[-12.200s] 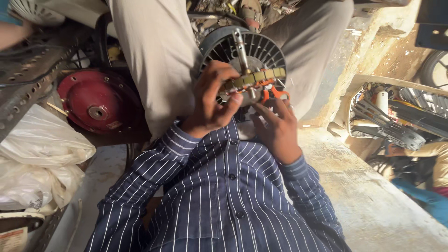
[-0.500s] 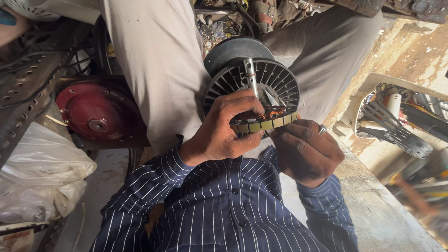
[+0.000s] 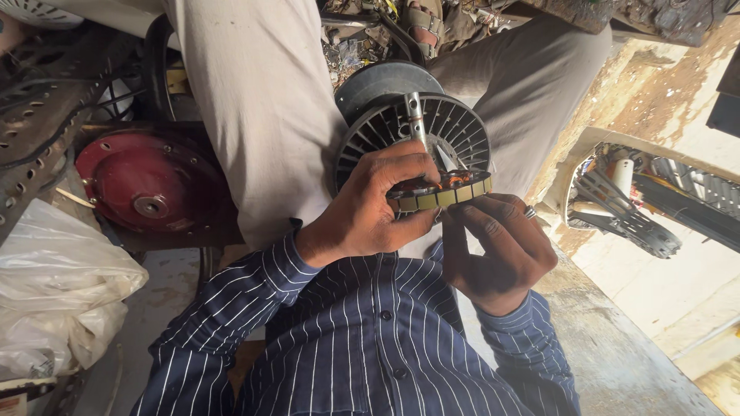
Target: The person repairs a fan motor by inserting small white strips into the stator slots and trimming the excess material with shears.
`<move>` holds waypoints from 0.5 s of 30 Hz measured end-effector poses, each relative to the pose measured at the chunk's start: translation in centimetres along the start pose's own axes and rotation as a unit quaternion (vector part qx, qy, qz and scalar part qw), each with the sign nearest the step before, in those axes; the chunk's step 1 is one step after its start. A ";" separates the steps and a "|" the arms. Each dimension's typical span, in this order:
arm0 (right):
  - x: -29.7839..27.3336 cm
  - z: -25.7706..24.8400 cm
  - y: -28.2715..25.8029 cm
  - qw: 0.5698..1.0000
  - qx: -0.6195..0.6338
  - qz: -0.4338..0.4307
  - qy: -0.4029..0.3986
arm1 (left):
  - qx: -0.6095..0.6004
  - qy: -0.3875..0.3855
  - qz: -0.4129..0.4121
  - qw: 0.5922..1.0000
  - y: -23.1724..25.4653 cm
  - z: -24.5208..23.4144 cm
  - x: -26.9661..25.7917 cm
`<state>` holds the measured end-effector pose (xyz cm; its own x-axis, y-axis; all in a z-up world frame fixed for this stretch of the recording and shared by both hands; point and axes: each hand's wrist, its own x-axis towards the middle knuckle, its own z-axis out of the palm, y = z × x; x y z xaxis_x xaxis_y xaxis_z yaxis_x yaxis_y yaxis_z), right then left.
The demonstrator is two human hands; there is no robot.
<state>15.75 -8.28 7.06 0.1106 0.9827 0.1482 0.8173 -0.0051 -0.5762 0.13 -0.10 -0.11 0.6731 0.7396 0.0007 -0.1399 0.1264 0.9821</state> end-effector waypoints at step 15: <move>0.5 -1.2 0.2 0.994 -0.055 -0.075 -0.058 | 0.022 -0.023 0.021 0.999 -0.3 -0.5 -0.4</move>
<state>16.66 -8.04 8.02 -0.0786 0.9885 0.1291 0.8773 0.1301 -0.4620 -0.47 -0.11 -0.51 0.6999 0.7125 0.0499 -0.1370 0.0654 0.9884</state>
